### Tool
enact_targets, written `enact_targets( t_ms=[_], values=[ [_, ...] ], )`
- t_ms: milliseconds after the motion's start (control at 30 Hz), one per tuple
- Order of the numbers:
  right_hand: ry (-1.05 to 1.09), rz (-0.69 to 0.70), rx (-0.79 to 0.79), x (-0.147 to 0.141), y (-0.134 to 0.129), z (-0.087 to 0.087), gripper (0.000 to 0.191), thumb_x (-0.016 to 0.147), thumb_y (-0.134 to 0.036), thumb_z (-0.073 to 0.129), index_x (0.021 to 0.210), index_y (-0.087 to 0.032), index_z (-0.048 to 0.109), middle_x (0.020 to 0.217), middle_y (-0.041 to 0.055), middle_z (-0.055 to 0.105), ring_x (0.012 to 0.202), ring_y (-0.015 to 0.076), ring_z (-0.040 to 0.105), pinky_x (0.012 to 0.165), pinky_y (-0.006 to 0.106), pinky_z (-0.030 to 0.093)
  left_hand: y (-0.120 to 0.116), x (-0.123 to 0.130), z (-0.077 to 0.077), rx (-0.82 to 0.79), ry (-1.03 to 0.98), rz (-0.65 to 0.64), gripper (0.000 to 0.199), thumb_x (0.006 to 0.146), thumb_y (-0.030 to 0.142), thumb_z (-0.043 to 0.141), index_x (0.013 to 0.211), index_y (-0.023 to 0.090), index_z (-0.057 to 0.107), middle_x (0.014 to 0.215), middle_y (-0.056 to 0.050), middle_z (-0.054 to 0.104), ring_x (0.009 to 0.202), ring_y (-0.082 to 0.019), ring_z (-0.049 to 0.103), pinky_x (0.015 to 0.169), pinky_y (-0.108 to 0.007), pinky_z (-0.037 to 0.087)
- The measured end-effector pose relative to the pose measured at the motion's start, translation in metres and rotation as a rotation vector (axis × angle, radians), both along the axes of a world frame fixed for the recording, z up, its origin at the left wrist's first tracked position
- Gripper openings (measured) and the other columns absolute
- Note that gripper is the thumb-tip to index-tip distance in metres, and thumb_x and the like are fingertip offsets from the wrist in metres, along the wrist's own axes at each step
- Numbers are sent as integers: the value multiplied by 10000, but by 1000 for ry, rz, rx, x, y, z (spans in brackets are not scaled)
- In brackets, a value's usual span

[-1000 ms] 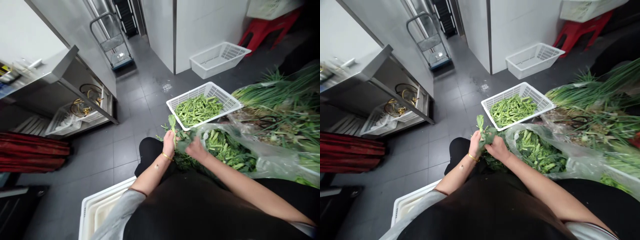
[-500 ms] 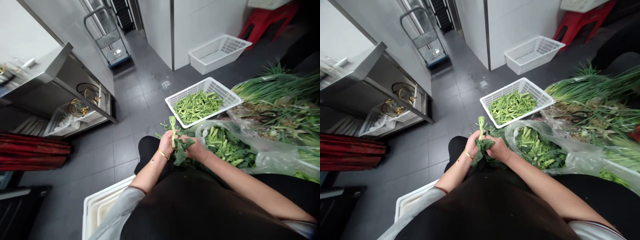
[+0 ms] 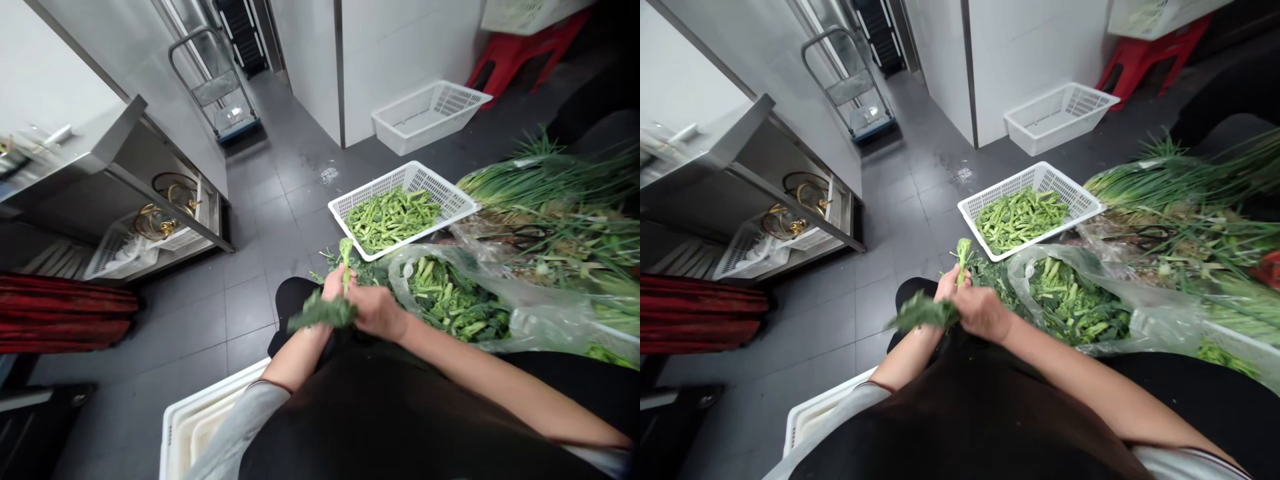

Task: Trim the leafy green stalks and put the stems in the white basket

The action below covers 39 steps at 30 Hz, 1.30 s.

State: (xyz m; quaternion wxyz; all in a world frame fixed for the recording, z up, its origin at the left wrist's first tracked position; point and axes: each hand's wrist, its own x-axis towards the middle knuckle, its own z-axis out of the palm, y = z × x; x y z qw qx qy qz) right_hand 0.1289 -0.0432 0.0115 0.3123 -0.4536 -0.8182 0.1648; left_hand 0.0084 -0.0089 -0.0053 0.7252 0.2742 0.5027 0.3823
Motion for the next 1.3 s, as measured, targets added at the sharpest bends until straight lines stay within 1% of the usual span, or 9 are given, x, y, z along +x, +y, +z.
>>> enact_targets(
  t_ms=[100,300,400,567,733,800,1000,1200,1300],
  values=[
    [13,-94,-25,5,-4,-5,374,862,-383,449,620,-156,622,551,90,597,533,175,550,532,280,381,0,-6,2,154,111,58,349,840,519,493,778,176,503,462,58,429,370,-71,354,413,-204,273],
    [-20,-420,-213,29,57,2,527,860,-587,435,634,-154,632,595,119,624,624,224,603,584,294,409,-24,-7,9,518,471,43,259,758,416,654,752,193,523,618,42,445,564,-84,394,528,-193,316],
    [-147,-408,-136,20,59,4,464,839,-520,487,630,-134,639,629,147,636,627,229,612,579,295,406,-24,-1,8,407,347,12,241,720,359,704,790,201,537,626,38,453,554,-89,393,504,-200,313],
    [31,82,-35,7,15,-2,310,836,-398,472,702,-172,635,685,84,657,631,174,600,607,270,438,1,-15,12,39,-53,25,212,805,372,599,804,182,504,577,21,459,442,-72,369,393,-194,260],
    [634,-303,-583,14,22,-2,382,815,-512,473,714,-168,604,572,23,580,445,136,486,443,276,401,7,-35,23,-55,-432,-126,232,883,372,438,906,160,532,514,61,339,321,-49,244,300,-177,138],
    [761,-280,-713,16,37,2,398,778,-546,501,705,-165,590,570,16,571,419,123,457,407,266,371,0,-30,23,-39,-458,-209,263,894,402,412,912,168,531,481,66,335,287,-61,255,282,-182,149],
    [371,-376,-467,19,48,3,390,674,-529,621,504,-199,500,481,24,529,511,162,519,556,300,444,-13,-5,11,171,-233,-186,347,823,517,539,838,175,485,461,58,460,278,-88,391,278,-182,262],
    [770,-437,-627,24,38,-19,379,756,-565,546,640,-204,538,502,0,547,407,128,459,415,262,397,-5,-11,10,128,-231,-121,396,803,562,547,827,173,480,446,76,419,280,-64,352,294,-166,256],
    [689,-414,-665,27,48,-19,414,752,-571,555,577,-197,530,455,-2,526,401,128,468,433,261,412,-9,-8,9,155,-217,-189,386,812,550,544,828,167,495,439,65,438,275,-72,369,293,-169,254]
  ],
)
